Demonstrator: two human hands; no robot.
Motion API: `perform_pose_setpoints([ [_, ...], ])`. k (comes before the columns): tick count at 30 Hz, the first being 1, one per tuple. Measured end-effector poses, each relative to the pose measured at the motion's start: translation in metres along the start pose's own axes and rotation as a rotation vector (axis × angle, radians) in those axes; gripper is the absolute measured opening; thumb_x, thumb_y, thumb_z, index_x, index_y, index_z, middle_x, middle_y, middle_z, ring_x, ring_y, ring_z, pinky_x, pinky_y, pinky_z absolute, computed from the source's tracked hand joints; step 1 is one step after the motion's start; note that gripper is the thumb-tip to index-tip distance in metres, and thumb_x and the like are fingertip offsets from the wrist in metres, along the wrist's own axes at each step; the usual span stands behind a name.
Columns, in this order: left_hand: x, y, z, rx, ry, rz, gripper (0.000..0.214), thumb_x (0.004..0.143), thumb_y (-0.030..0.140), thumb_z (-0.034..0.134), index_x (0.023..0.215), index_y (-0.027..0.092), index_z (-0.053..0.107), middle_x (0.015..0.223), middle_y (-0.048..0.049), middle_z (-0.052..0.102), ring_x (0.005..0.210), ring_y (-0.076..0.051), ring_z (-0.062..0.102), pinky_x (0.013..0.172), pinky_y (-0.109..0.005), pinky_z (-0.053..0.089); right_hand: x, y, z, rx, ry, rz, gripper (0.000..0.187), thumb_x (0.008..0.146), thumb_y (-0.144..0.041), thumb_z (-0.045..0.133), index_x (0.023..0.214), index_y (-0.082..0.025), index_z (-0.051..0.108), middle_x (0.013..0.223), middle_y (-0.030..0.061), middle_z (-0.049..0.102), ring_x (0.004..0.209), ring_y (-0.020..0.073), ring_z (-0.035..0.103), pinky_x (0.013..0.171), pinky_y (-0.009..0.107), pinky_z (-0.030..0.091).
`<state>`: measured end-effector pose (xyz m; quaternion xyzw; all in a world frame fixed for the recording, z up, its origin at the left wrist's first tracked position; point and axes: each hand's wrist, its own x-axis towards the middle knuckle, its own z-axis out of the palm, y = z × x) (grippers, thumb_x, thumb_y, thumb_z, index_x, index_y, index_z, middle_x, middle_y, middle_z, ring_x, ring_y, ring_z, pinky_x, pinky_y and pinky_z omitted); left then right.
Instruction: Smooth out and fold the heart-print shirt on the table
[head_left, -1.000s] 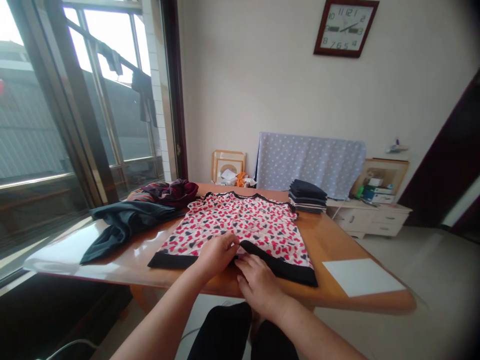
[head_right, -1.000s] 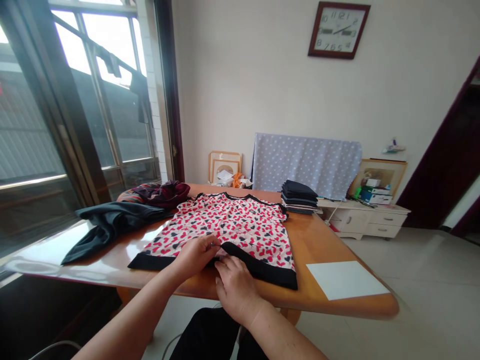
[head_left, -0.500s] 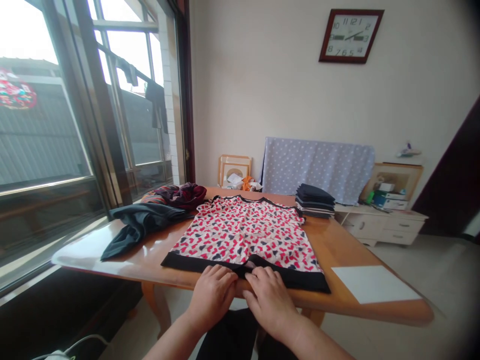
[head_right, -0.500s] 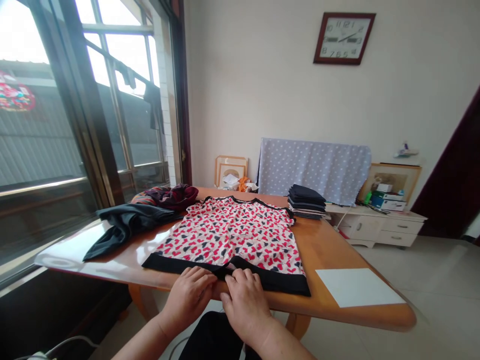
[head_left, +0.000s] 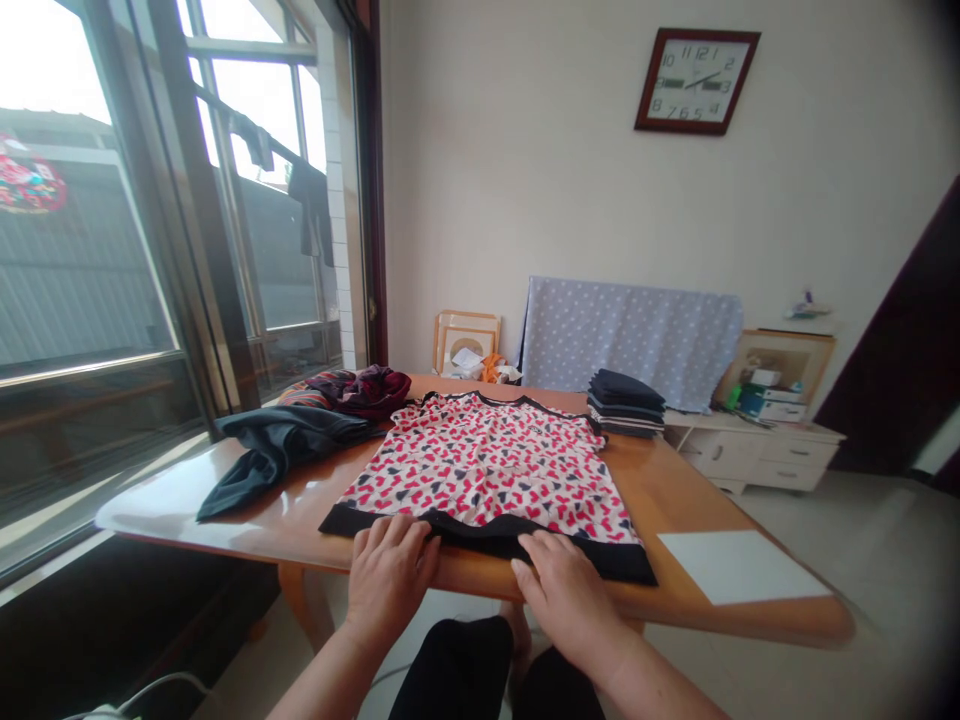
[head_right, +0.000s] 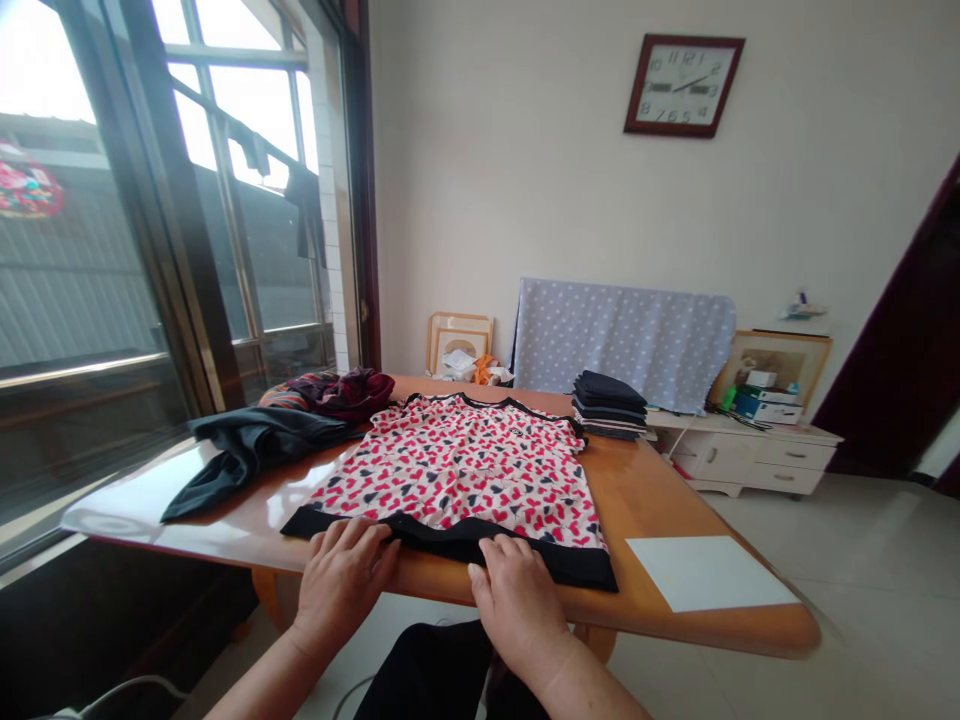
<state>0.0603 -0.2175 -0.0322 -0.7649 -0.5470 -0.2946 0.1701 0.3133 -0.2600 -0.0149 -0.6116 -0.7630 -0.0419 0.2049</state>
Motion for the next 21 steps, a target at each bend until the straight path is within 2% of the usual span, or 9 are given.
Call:
perform_pose_setpoints([
  [4, 0.008, -0.004, 0.0, 0.051, -0.022, -0.061, 0.026, 0.093, 0.036, 0.053, 0.113, 0.024, 0.064, 0.111, -0.0087, 0.065, 0.104, -0.028, 0.054, 0.087, -0.041, 0.036, 0.005, 0.01, -0.005, -0.084, 0.099, 0.08, 0.015, 0.092, -0.03, 0.057, 0.102, -0.024, 0.066, 0.107, 0.0067, 0.065, 0.107, 0.026, 0.056, 0.096, 0.038, 0.039],
  [9, 0.022, -0.011, -0.004, 0.093, -0.093, -0.113, 0.035, 0.09, 0.029, 0.051, 0.124, 0.029, 0.062, 0.117, -0.0084, 0.062, 0.111, -0.029, 0.051, 0.089, -0.041, 0.035, 0.012, 0.022, -0.005, -0.166, 0.134, 0.121, 0.025, 0.086, -0.026, 0.064, 0.111, -0.026, 0.063, 0.105, 0.0063, 0.064, 0.106, 0.0265, 0.054, 0.095, 0.039, 0.036],
  [13, 0.028, -0.026, -0.007, 0.11, -0.196, -0.109, 0.031, 0.085, 0.022, 0.053, 0.11, 0.031, 0.069, 0.111, -0.0064, 0.061, 0.11, -0.027, 0.05, 0.09, -0.039, 0.035, 0.015, 0.032, -0.005, -0.158, 0.113, 0.109, 0.013, 0.087, -0.019, 0.056, 0.092, -0.027, 0.066, 0.098, 0.0038, 0.064, 0.101, 0.0238, 0.055, 0.09, 0.036, 0.035],
  [18, 0.038, -0.052, -0.005, 0.136, -0.207, -0.144, 0.025, 0.087, 0.025, 0.05, 0.099, 0.028, 0.071, 0.103, -0.0074, 0.061, 0.104, -0.026, 0.055, 0.085, -0.036, 0.039, 0.021, 0.051, -0.002, -0.072, 0.153, 0.138, 0.02, 0.083, -0.01, 0.051, 0.088, -0.024, 0.063, 0.095, 0.0023, 0.066, 0.097, 0.0211, 0.056, 0.086, 0.033, 0.033],
  [21, 0.058, -0.061, -0.005, 0.126, -0.263, -0.192, 0.021, 0.088, 0.029, 0.05, 0.089, 0.027, 0.071, 0.1, -0.0067, 0.065, 0.093, -0.025, 0.06, 0.076, -0.034, 0.04, 0.033, 0.063, -0.004, -0.036, 0.118, 0.132, 0.02, 0.08, -0.008, 0.049, 0.084, -0.023, 0.062, 0.086, 0.0, 0.068, 0.087, 0.0193, 0.057, 0.083, 0.032, 0.031],
])
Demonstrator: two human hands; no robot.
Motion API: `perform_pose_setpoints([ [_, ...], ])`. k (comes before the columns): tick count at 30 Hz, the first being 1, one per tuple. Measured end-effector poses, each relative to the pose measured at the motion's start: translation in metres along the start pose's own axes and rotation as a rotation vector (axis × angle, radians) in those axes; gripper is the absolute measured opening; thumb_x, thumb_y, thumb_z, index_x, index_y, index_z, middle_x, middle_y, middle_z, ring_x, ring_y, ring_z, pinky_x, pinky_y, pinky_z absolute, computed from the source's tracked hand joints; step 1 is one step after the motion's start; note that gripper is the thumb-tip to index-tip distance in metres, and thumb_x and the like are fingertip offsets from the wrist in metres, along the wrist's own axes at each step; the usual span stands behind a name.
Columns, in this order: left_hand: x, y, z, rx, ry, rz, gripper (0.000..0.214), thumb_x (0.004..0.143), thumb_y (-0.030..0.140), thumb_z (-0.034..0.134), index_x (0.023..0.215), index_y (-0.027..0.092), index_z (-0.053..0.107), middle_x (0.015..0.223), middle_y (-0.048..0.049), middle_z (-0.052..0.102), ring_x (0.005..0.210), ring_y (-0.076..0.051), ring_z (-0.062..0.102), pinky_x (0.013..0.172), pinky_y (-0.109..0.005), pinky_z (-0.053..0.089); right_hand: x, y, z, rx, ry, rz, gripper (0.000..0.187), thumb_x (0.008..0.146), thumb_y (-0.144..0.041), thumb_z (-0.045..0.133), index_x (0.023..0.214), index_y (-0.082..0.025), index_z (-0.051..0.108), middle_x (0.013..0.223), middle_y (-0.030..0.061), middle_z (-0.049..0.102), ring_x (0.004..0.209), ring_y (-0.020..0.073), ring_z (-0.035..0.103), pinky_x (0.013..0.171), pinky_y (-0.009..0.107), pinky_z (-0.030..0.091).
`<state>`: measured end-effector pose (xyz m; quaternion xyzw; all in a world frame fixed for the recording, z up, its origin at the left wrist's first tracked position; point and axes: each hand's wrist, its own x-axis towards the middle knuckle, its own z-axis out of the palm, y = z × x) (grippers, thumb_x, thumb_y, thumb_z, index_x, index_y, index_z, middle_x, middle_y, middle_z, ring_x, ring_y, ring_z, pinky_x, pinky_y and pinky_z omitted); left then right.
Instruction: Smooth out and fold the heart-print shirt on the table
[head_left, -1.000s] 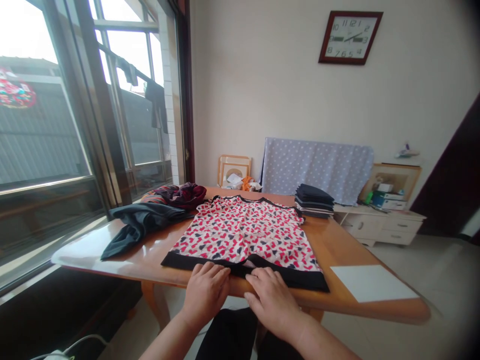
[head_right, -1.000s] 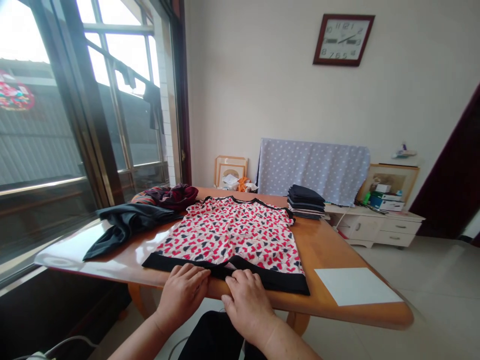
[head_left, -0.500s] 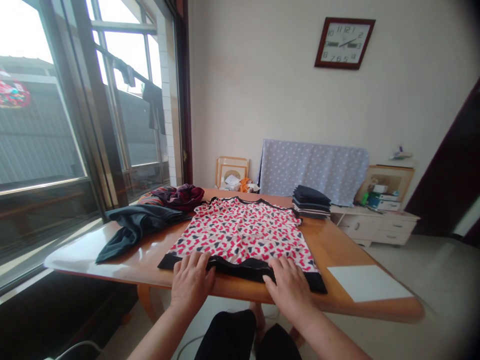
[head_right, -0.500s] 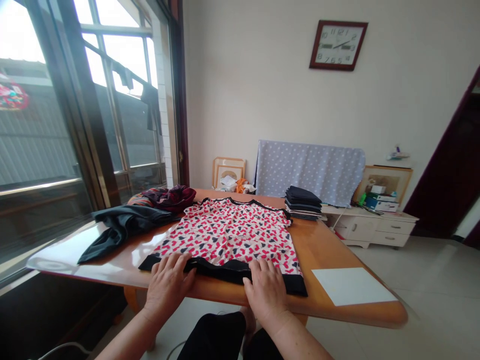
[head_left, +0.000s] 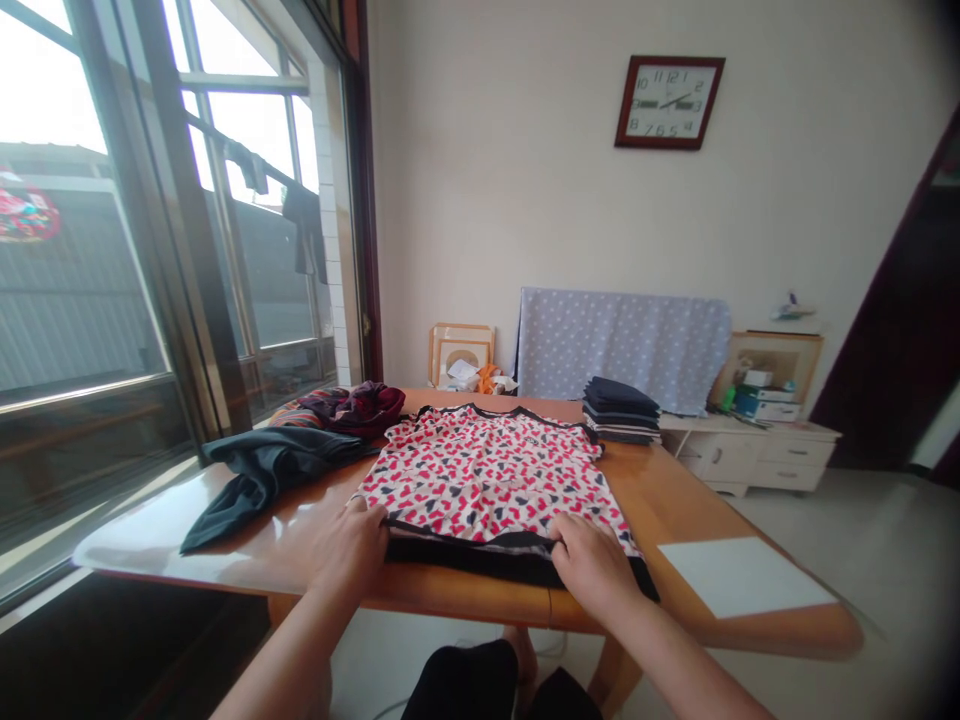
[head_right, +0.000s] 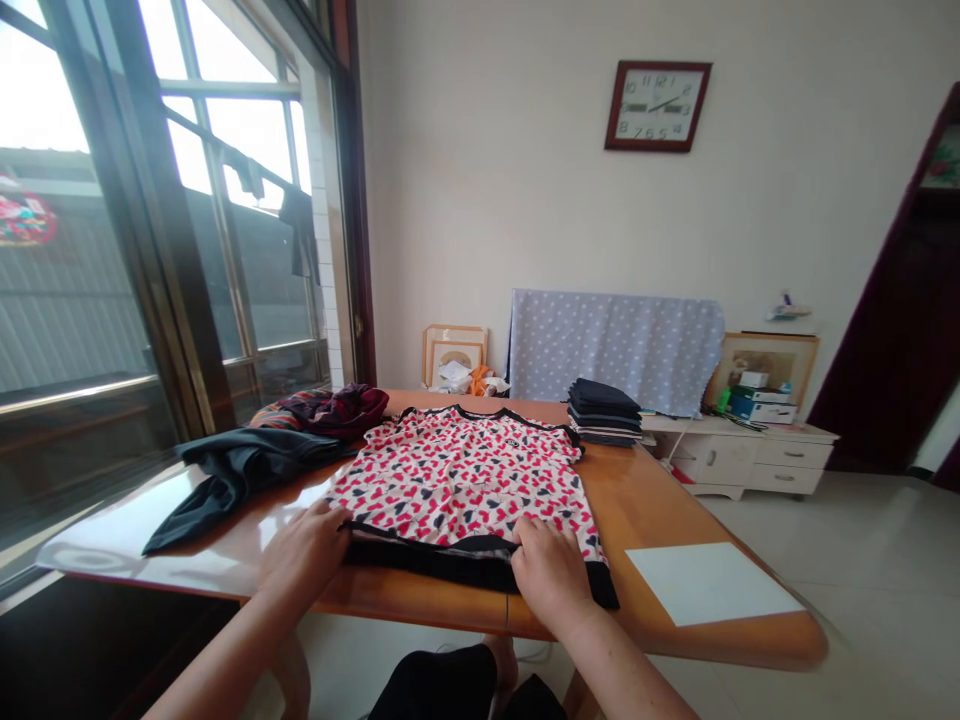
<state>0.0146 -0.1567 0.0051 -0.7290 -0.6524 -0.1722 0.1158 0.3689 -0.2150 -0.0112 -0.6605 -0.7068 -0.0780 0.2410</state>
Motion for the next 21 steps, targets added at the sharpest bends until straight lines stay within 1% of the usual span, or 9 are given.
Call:
perform_pose_setpoints([
  [2, 0.017, 0.003, -0.008, -0.031, 0.024, -0.061, 0.025, 0.09, 0.034, 0.049, 0.097, 0.03, 0.072, 0.104, -0.006, 0.067, 0.088, -0.025, 0.061, 0.072, -0.034, 0.039, 0.012, 0.004, -0.006, 0.008, 0.067, 0.001, 0.019, 0.082, -0.009, 0.049, 0.085, -0.023, 0.062, 0.085, 0.0011, 0.068, 0.085, 0.0194, 0.056, 0.081, 0.031, 0.031],
  [5, 0.038, 0.011, -0.02, -0.08, 0.242, -0.103, 0.038, 0.095, 0.035, 0.042, 0.126, 0.031, 0.064, 0.114, -0.007, 0.067, 0.094, -0.026, 0.061, 0.078, -0.036, 0.039, 0.024, 0.005, -0.019, 0.001, 0.343, 0.031, 0.018, 0.089, -0.015, 0.047, 0.094, -0.02, 0.063, 0.094, 0.0067, 0.068, 0.094, 0.0224, 0.056, 0.084, 0.033, 0.032],
  [6, 0.04, 0.013, -0.023, -0.08, 0.306, -0.088, 0.041, 0.097, 0.034, 0.04, 0.131, 0.03, 0.062, 0.113, -0.0079, 0.067, 0.097, -0.027, 0.06, 0.081, -0.037, 0.038, 0.025, 0.005, -0.022, -0.002, 0.401, 0.018, 0.018, 0.09, -0.015, 0.047, 0.096, -0.02, 0.063, 0.097, 0.0077, 0.067, 0.097, 0.0232, 0.055, 0.087, 0.034, 0.032],
  [7, 0.041, 0.014, -0.024, -0.069, 0.338, -0.062, 0.041, 0.097, 0.034, 0.039, 0.132, 0.029, 0.062, 0.11, -0.0087, 0.067, 0.1, -0.028, 0.059, 0.083, -0.038, 0.037, 0.023, 0.004, -0.022, -0.006, 0.413, -0.014, 0.018, 0.09, -0.015, 0.047, 0.096, -0.02, 0.063, 0.098, 0.0078, 0.067, 0.098, 0.0235, 0.055, 0.089, 0.035, 0.031],
  [10, 0.03, 0.008, -0.018, -0.002, 0.303, 0.015, 0.035, 0.096, 0.034, 0.043, 0.12, 0.03, 0.068, 0.105, -0.0092, 0.065, 0.104, -0.029, 0.056, 0.087, -0.041, 0.035, 0.008, 0.005, -0.013, -0.01, 0.257, -0.146, 0.019, 0.087, -0.011, 0.048, 0.09, -0.022, 0.063, 0.092, 0.0043, 0.065, 0.095, 0.0222, 0.055, 0.09, 0.035, 0.031],
  [13, 0.011, -0.006, -0.003, 0.046, 0.243, 0.027, 0.029, 0.093, 0.033, 0.048, 0.11, 0.031, 0.071, 0.111, -0.0084, 0.063, 0.107, -0.03, 0.053, 0.09, -0.043, 0.034, -0.011, 0.009, 0.005, 0.004, 0.117, -0.177, 0.02, 0.084, -0.008, 0.048, 0.086, -0.023, 0.061, 0.087, 0.0022, 0.063, 0.09, 0.0204, 0.054, 0.086, 0.033, 0.032],
  [16, -0.001, -0.019, 0.008, 0.053, 0.191, -0.009, 0.03, 0.09, 0.035, 0.049, 0.112, 0.031, 0.069, 0.118, -0.0077, 0.061, 0.111, -0.03, 0.051, 0.092, -0.044, 0.034, -0.021, 0.009, 0.015, 0.031, 0.058, -0.19, 0.021, 0.081, -0.006, 0.048, 0.086, -0.023, 0.06, 0.088, 0.0017, 0.063, 0.089, 0.0195, 0.054, 0.086, 0.032, 0.032],
  [19, -0.004, -0.024, 0.015, 0.031, 0.132, -0.094, 0.036, 0.086, 0.037, 0.052, 0.118, 0.029, 0.066, 0.124, -0.0085, 0.059, 0.118, -0.032, 0.048, 0.095, -0.045, 0.034, -0.022, 0.005, 0.015, 0.045, 0.034, -0.194, 0.021, 0.08, -0.006, 0.047, 0.086, -0.023, 0.058, 0.088, 0.0016, 0.063, 0.088, 0.0197, 0.054, 0.087, 0.033, 0.033],
  [21, -0.003, -0.024, 0.017, -0.019, 0.076, -0.155, 0.036, 0.084, 0.04, 0.054, 0.115, 0.028, 0.066, 0.126, -0.0085, 0.059, 0.121, -0.033, 0.047, 0.096, -0.046, 0.034, -0.021, 0.002, 0.014, 0.05, 0.021, -0.188, 0.022, 0.079, -0.006, 0.047, 0.087, -0.023, 0.058, 0.087, 0.0015, 0.063, 0.089, 0.02, 0.055, 0.087, 0.033, 0.033],
])
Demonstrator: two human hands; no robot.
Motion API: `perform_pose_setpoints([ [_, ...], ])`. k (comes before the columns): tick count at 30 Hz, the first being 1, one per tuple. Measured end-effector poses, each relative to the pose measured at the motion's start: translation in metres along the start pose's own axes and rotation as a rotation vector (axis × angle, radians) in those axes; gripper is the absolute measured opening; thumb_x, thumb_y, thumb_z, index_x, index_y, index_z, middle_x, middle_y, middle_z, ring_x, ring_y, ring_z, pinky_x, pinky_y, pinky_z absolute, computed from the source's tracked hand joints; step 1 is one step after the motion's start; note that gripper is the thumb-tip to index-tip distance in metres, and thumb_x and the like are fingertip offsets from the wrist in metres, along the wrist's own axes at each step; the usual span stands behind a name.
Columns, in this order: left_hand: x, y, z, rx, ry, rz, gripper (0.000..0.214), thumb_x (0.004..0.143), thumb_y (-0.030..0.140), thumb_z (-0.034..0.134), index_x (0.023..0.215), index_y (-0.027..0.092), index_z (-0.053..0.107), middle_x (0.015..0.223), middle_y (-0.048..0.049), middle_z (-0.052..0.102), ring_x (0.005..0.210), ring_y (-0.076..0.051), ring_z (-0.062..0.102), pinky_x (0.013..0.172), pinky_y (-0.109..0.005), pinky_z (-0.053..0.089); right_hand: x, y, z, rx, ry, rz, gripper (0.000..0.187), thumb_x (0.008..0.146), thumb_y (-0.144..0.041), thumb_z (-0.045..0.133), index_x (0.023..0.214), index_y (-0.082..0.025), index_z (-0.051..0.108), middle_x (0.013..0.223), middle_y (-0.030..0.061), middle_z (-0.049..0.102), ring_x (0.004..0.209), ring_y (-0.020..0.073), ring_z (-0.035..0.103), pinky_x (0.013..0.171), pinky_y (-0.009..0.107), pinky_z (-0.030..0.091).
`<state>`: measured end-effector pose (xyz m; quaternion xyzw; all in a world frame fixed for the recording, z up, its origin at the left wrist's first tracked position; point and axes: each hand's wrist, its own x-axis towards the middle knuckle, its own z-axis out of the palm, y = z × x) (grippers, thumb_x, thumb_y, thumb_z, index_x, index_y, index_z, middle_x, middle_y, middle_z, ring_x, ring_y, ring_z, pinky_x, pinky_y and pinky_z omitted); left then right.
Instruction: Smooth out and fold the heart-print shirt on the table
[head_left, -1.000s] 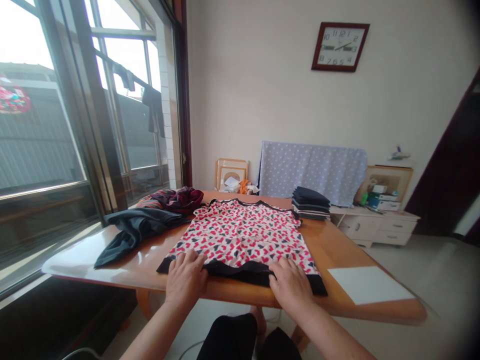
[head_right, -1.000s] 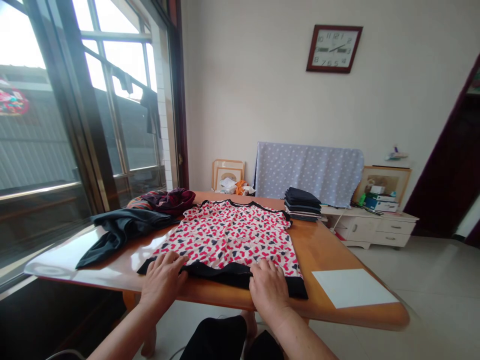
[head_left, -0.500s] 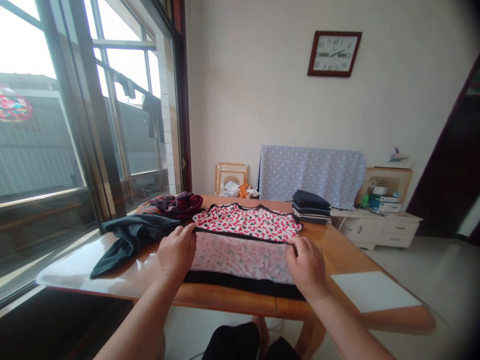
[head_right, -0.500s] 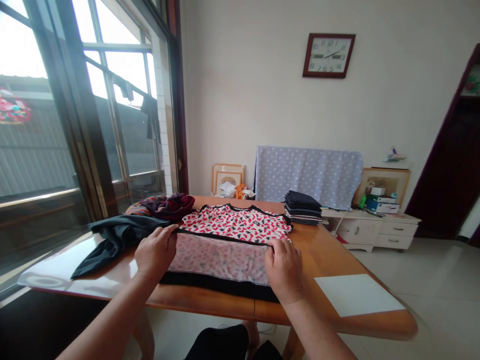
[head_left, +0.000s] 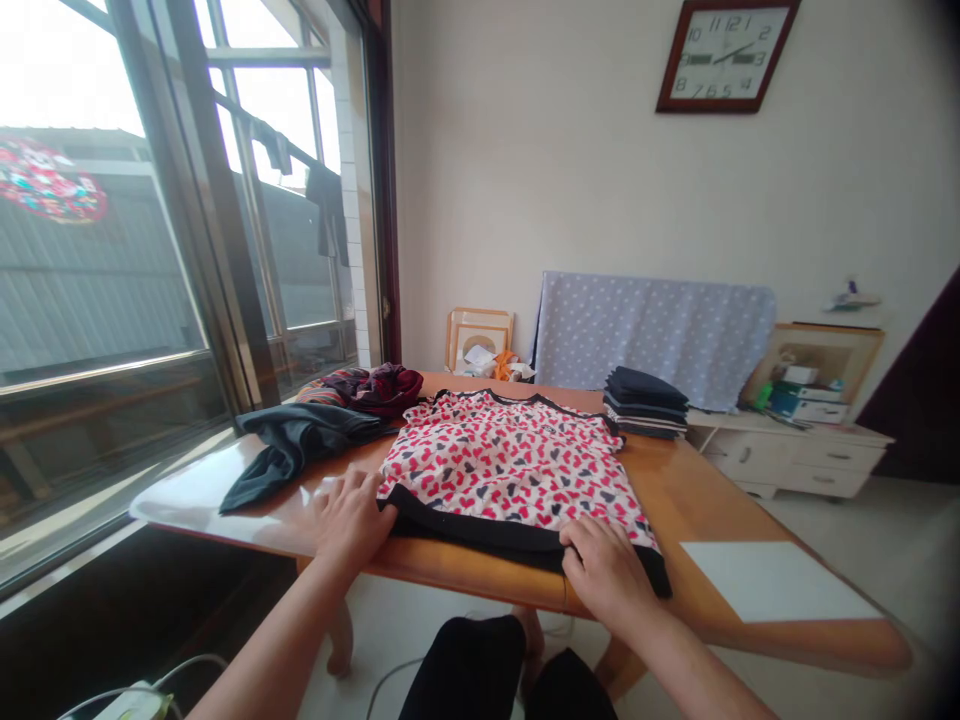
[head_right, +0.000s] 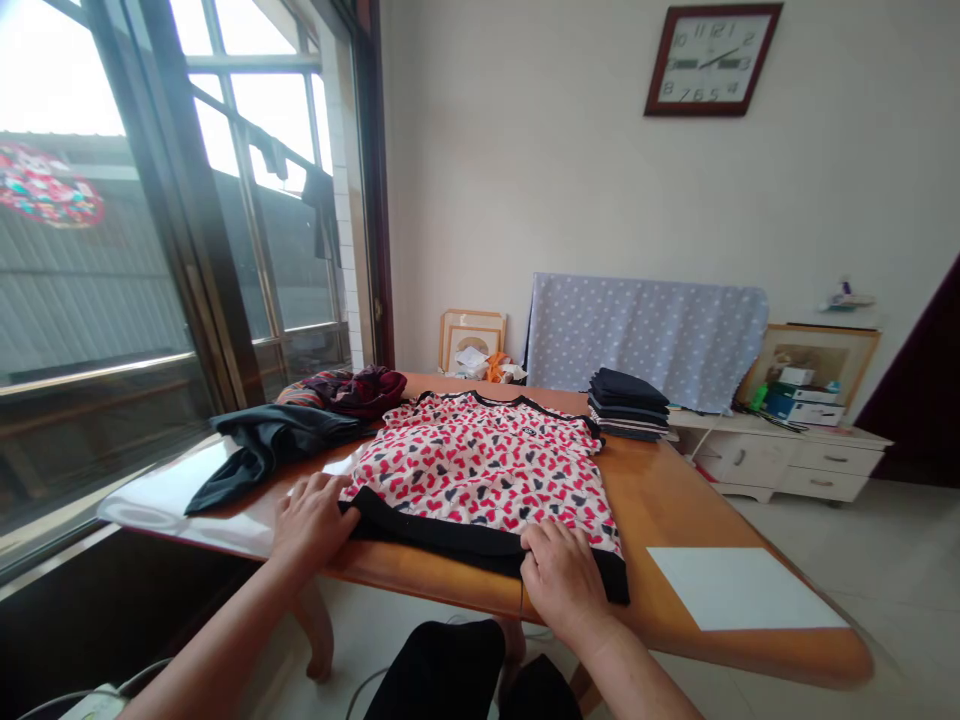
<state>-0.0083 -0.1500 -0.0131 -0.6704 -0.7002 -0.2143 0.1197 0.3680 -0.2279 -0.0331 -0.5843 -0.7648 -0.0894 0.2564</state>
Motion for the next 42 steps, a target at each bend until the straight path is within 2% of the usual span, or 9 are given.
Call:
perform_pose_setpoints([
  [3, 0.003, 0.0, 0.001, -0.097, -0.059, -0.041, 0.028, 0.086, 0.04, 0.05, 0.105, 0.031, 0.069, 0.121, -0.0061, 0.063, 0.119, -0.032, 0.05, 0.096, -0.046, 0.035, 0.001, -0.001, 0.0, 0.0, -0.015, 0.006, 0.023, 0.079, -0.007, 0.047, 0.088, -0.023, 0.059, 0.089, 0.0019, 0.064, 0.089, 0.0205, 0.055, 0.087, 0.033, 0.033],
  [8, 0.01, -0.008, -0.002, -0.124, 0.048, -0.15, 0.032, 0.091, 0.037, 0.043, 0.111, 0.03, 0.068, 0.118, -0.0071, 0.064, 0.112, -0.03, 0.054, 0.093, -0.046, 0.037, -0.001, 0.003, 0.003, -0.019, -0.029, -0.004, 0.022, 0.077, -0.008, 0.046, 0.086, -0.024, 0.059, 0.088, 0.0024, 0.063, 0.087, 0.0208, 0.055, 0.085, 0.033, 0.035],
  [12, 0.014, -0.021, -0.003, -0.133, 0.053, -0.245, 0.033, 0.093, 0.038, 0.04, 0.111, 0.029, 0.067, 0.118, -0.0083, 0.064, 0.109, -0.031, 0.056, 0.091, -0.048, 0.038, -0.002, 0.005, 0.003, -0.029, -0.052, -0.003, 0.022, 0.077, -0.009, 0.046, 0.086, -0.024, 0.059, 0.088, 0.0023, 0.063, 0.087, 0.0208, 0.056, 0.085, 0.033, 0.036],
  [18, 0.007, -0.035, -0.005, -0.15, -0.029, -0.253, 0.03, 0.085, 0.038, 0.051, 0.109, 0.027, 0.066, 0.119, -0.0085, 0.064, 0.114, -0.031, 0.055, 0.091, -0.046, 0.039, 0.0, 0.001, 0.0, -0.02, -0.088, 0.015, 0.02, 0.08, -0.014, 0.048, 0.092, -0.025, 0.061, 0.093, 0.0027, 0.063, 0.089, 0.0217, 0.057, 0.084, 0.034, 0.038],
  [25, -0.005, -0.038, -0.005, -0.151, -0.056, -0.299, 0.024, 0.078, 0.021, 0.049, 0.09, 0.028, 0.068, 0.108, -0.0065, 0.068, 0.113, -0.032, 0.056, 0.09, -0.048, 0.038, 0.001, 0.002, 0.001, -0.008, -0.122, 0.006, 0.02, 0.084, -0.016, 0.047, 0.089, -0.026, 0.062, 0.091, 0.0018, 0.064, 0.086, 0.0205, 0.058, 0.08, 0.032, 0.038],
  [29, -0.002, -0.042, -0.002, -0.31, -0.023, -0.413, 0.031, 0.09, 0.031, 0.039, 0.1, 0.03, 0.067, 0.108, -0.0067, 0.071, 0.109, -0.033, 0.06, 0.092, -0.051, 0.037, 0.003, -0.002, -0.008, 0.025, -0.154, 0.016, 0.011, 0.09, -0.028, 0.05, 0.086, -0.026, 0.06, 0.089, 0.0014, 0.064, 0.082, 0.0203, 0.059, 0.075, 0.031, 0.038],
  [33, 0.001, -0.047, -0.005, -0.483, 0.055, -0.55, 0.04, 0.096, 0.039, 0.028, 0.114, 0.028, 0.063, 0.113, -0.0066, 0.072, 0.108, -0.03, 0.062, 0.094, -0.05, 0.038, 0.007, -0.005, -0.014, 0.063, -0.202, 0.019, 0.028, 0.096, -0.043, 0.044, 0.08, -0.025, 0.058, 0.085, 0.0014, 0.064, 0.077, 0.0197, 0.059, 0.07, 0.03, 0.036],
  [38, 0.0, -0.045, -0.01, -0.259, 0.018, -0.558, 0.054, 0.095, 0.056, 0.025, 0.104, 0.026, 0.069, 0.122, -0.0138, 0.066, 0.114, -0.041, 0.055, 0.09, -0.058, 0.037, 0.011, -0.003, -0.009, 0.044, -0.209, 0.05, 0.025, 0.097, -0.036, 0.042, 0.08, -0.025, 0.057, 0.084, 0.0018, 0.063, 0.077, 0.0192, 0.058, 0.068, 0.029, 0.034],
  [42, -0.001, -0.04, -0.002, -0.16, -0.021, -0.448, 0.05, 0.088, 0.063, 0.039, 0.087, 0.025, 0.071, 0.123, -0.0132, 0.062, 0.12, -0.042, 0.048, 0.094, -0.061, 0.033, 0.011, -0.003, -0.007, 0.035, -0.215, 0.093, 0.02, 0.095, -0.034, 0.045, 0.081, -0.024, 0.057, 0.084, 0.0012, 0.063, 0.075, 0.0184, 0.058, 0.065, 0.028, 0.032],
])
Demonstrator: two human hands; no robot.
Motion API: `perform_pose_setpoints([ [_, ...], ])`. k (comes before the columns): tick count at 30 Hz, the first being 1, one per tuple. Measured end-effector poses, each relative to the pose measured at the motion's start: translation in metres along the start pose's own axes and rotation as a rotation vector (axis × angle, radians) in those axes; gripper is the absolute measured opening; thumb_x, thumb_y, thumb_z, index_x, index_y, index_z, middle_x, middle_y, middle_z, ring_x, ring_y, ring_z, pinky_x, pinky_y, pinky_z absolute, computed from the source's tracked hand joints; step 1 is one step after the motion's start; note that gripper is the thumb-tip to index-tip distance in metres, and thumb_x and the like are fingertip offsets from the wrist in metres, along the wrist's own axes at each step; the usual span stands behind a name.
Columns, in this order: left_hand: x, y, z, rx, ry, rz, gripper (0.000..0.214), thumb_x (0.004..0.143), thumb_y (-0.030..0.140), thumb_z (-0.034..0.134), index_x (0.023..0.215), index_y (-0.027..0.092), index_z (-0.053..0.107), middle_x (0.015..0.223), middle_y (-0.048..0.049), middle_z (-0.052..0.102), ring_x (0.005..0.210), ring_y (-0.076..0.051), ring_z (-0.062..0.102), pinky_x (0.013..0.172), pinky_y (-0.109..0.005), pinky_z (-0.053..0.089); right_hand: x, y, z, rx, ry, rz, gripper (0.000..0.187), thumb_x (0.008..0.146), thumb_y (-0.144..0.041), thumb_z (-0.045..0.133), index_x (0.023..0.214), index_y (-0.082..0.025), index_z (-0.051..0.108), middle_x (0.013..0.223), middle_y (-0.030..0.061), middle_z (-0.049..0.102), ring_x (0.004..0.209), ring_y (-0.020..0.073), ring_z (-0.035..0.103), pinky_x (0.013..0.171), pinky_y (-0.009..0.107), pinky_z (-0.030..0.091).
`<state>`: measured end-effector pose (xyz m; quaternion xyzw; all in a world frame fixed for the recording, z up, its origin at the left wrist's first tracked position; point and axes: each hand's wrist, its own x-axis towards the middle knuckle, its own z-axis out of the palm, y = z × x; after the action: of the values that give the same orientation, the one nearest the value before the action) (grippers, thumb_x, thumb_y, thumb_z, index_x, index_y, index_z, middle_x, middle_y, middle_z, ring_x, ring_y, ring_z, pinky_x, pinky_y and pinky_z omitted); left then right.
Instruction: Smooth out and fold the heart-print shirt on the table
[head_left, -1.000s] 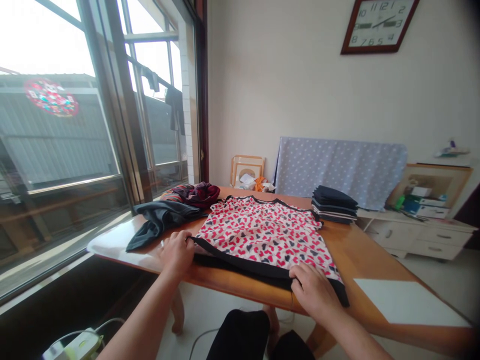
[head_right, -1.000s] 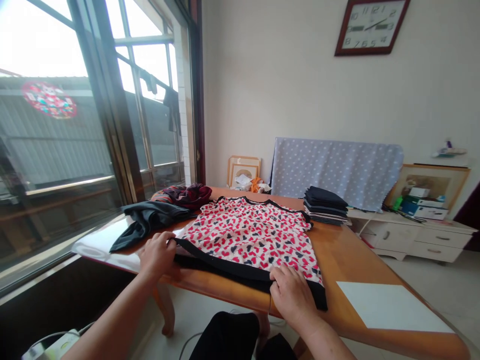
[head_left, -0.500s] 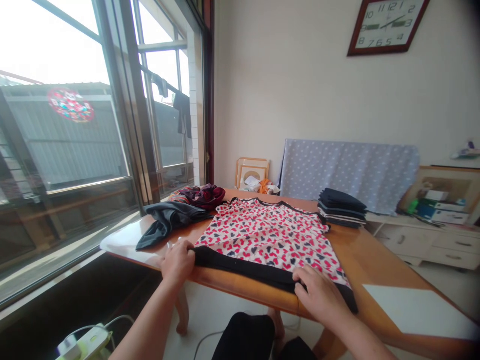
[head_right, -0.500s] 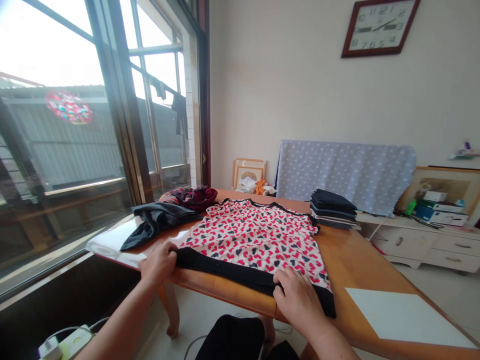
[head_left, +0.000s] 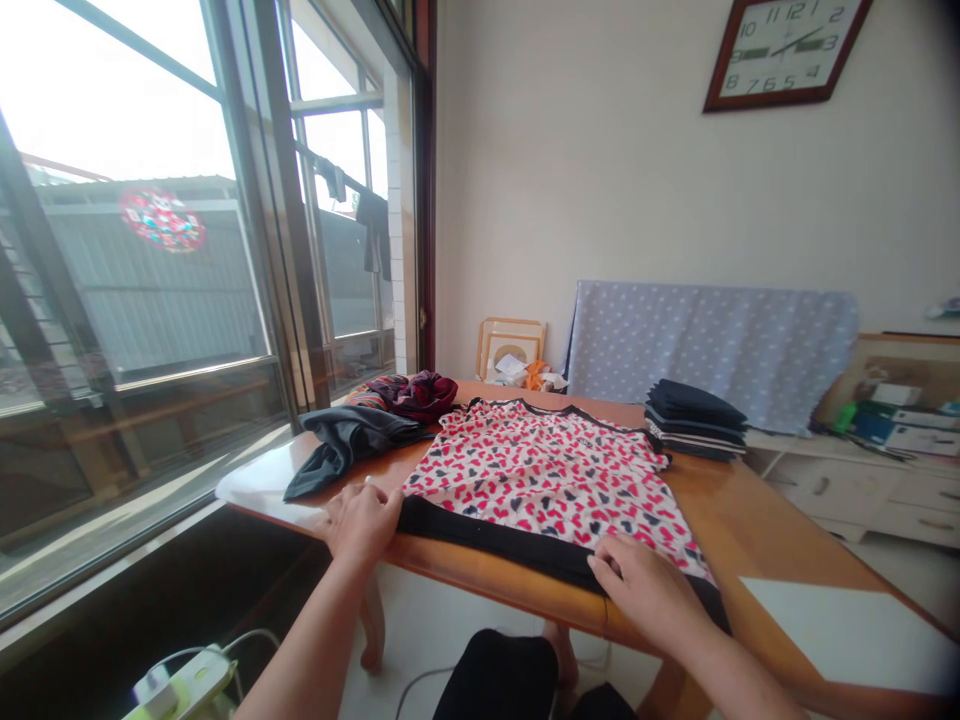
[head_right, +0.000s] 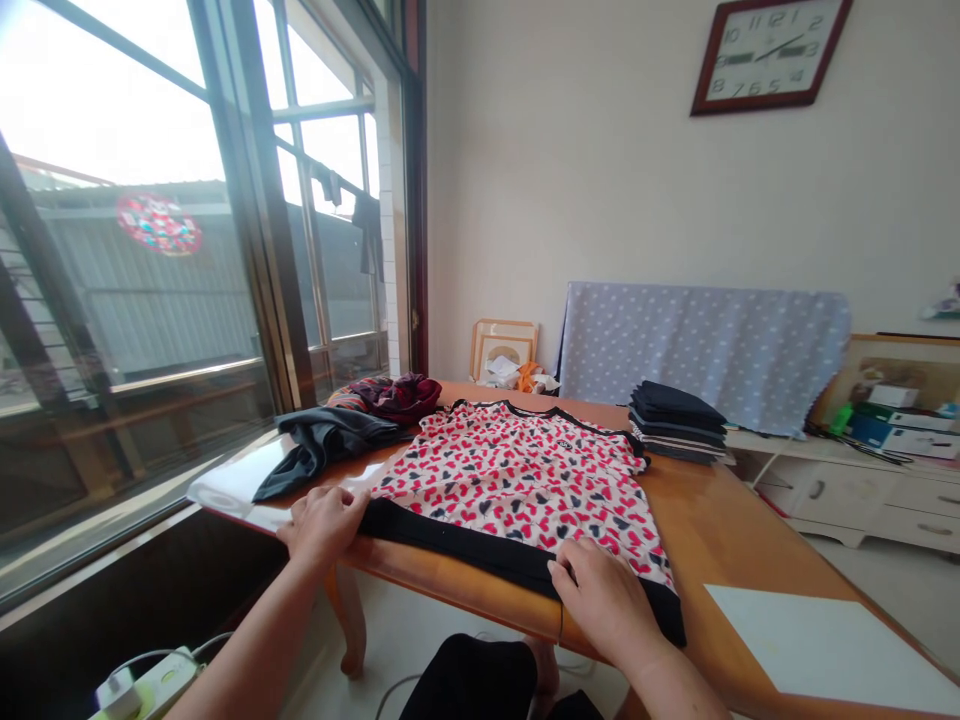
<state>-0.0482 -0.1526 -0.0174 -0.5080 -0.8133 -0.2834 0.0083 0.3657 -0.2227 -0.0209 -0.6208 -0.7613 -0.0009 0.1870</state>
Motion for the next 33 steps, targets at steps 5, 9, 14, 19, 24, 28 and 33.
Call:
perform_pose_setpoints([
  [5, 0.003, -0.003, 0.012, 0.07, 0.058, 0.066, 0.033, 0.09, 0.045, 0.044, 0.088, 0.023, 0.067, 0.119, -0.013, 0.062, 0.117, -0.037, 0.049, 0.096, -0.057, 0.033, -0.001, 0.0, -0.004, -0.011, -0.02, 0.021, 0.015, 0.092, -0.03, 0.048, 0.082, -0.024, 0.057, 0.085, 0.0008, 0.063, 0.076, 0.0182, 0.057, 0.066, 0.028, 0.031],
  [9, 0.005, -0.003, 0.01, 0.093, 0.129, 0.077, 0.024, 0.089, 0.037, 0.047, 0.096, 0.023, 0.065, 0.116, -0.0123, 0.062, 0.117, -0.035, 0.048, 0.096, -0.054, 0.034, -0.001, 0.004, -0.007, -0.017, -0.045, 0.037, 0.013, 0.091, -0.029, 0.048, 0.081, -0.024, 0.056, 0.08, -0.0006, 0.062, 0.075, 0.018, 0.056, 0.066, 0.028, 0.029],
  [14, 0.0, 0.02, 0.001, 0.033, 0.143, 0.318, 0.021, 0.091, 0.031, 0.046, 0.1, 0.023, 0.062, 0.109, -0.01, 0.064, 0.104, -0.029, 0.054, 0.09, -0.042, 0.039, 0.005, -0.005, -0.011, -0.009, -0.038, 0.074, 0.015, 0.09, -0.029, 0.049, 0.08, -0.024, 0.058, 0.079, -0.0002, 0.062, 0.074, 0.0173, 0.057, 0.064, 0.028, 0.028],
  [19, -0.008, 0.053, 0.007, -0.149, -0.113, 0.629, 0.013, 0.091, 0.023, 0.048, 0.089, 0.023, 0.06, 0.094, -0.0044, 0.065, 0.092, -0.02, 0.058, 0.082, -0.031, 0.041, 0.017, -0.03, -0.006, 0.139, -0.031, -0.013, 0.013, 0.089, -0.025, 0.048, 0.082, -0.024, 0.059, 0.082, -0.0006, 0.063, 0.076, 0.0157, 0.057, 0.065, 0.027, 0.029],
  [24, -0.005, 0.054, 0.027, -0.172, -0.186, 0.692, 0.01, 0.088, 0.019, 0.051, 0.083, 0.022, 0.059, 0.089, -0.0041, 0.063, 0.086, -0.019, 0.057, 0.077, -0.029, 0.04, 0.017, -0.03, 0.003, 0.142, -0.088, -0.003, 0.013, 0.086, -0.02, 0.049, 0.078, -0.023, 0.058, 0.075, -0.0015, 0.06, 0.067, 0.0137, 0.053, 0.06, 0.027, 0.026],
  [28, -0.002, 0.046, 0.035, -0.171, -0.173, 0.68, 0.008, 0.087, 0.02, 0.053, 0.086, 0.022, 0.06, 0.093, -0.0049, 0.062, 0.087, -0.02, 0.057, 0.078, -0.029, 0.04, 0.021, -0.028, -0.002, 0.141, -0.141, 0.043, 0.015, 0.086, -0.02, 0.049, 0.075, -0.023, 0.058, 0.068, -0.0026, 0.059, 0.061, 0.0133, 0.05, 0.057, 0.026, 0.024],
  [33, -0.004, 0.047, 0.034, -0.167, -0.148, 0.674, 0.007, 0.088, 0.021, 0.052, 0.087, 0.022, 0.059, 0.094, -0.0051, 0.062, 0.087, -0.02, 0.056, 0.078, -0.03, 0.039, 0.048, -0.065, -0.003, 0.358, -0.153, -0.078, 0.013, 0.087, -0.021, 0.051, 0.079, -0.023, 0.061, 0.076, -0.0018, 0.062, 0.07, 0.0136, 0.056, 0.062, 0.025, 0.033],
])
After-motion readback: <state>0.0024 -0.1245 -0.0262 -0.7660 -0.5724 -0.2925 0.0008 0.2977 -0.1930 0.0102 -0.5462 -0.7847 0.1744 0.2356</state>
